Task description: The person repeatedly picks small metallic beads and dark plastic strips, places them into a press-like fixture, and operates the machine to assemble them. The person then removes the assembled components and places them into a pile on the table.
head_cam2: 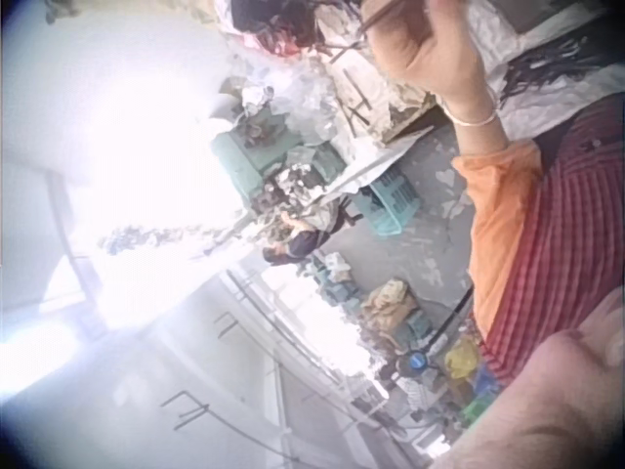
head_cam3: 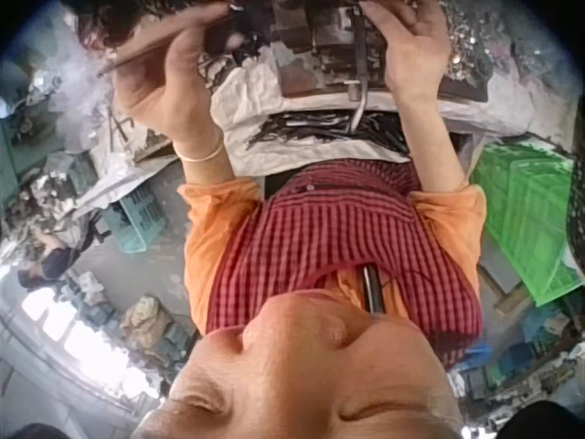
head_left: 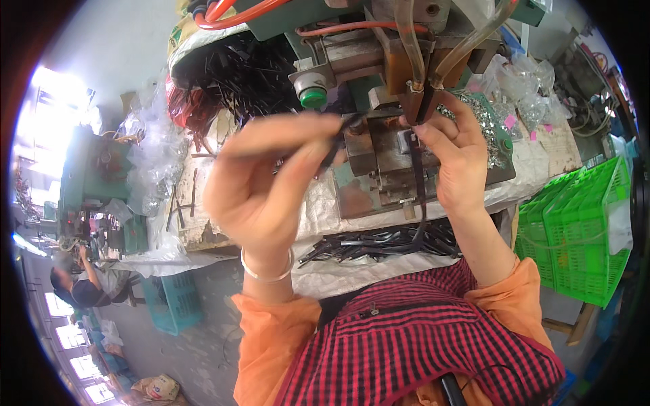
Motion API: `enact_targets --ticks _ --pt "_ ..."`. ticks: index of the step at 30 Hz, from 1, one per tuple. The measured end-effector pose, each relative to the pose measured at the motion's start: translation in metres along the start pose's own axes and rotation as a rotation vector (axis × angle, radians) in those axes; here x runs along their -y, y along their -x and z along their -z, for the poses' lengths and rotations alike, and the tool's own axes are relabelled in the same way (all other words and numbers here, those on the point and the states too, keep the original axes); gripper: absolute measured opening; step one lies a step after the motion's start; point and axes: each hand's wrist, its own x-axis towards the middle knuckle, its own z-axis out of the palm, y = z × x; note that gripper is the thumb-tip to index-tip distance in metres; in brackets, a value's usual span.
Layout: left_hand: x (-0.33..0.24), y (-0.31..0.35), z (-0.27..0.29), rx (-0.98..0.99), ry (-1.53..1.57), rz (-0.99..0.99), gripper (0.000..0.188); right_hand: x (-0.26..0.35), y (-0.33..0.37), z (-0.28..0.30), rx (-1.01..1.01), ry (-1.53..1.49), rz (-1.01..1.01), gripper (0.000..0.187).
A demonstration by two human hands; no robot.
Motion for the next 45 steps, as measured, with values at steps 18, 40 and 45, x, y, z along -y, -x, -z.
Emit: enact_targets --ticks 18,40,45 --pt "0.034 0.046 -0.055 0.494 -0.505 -0.636 0.029 -0.015 -0.023 0.148 -0.187 1.542 0.508 0.017" --pt "-0.016 0.065 0.071 -0.211 -1.057 -0.106 0.014 -0.007 0.002 0.144 -0.160 0.948 0.268 0.021" --pt "0.085 0.018 0.164 -0.058 -1.489 0.169 0.016 -0.015 -0.019 0.103 -0.085 0.694 0.275 0.016"
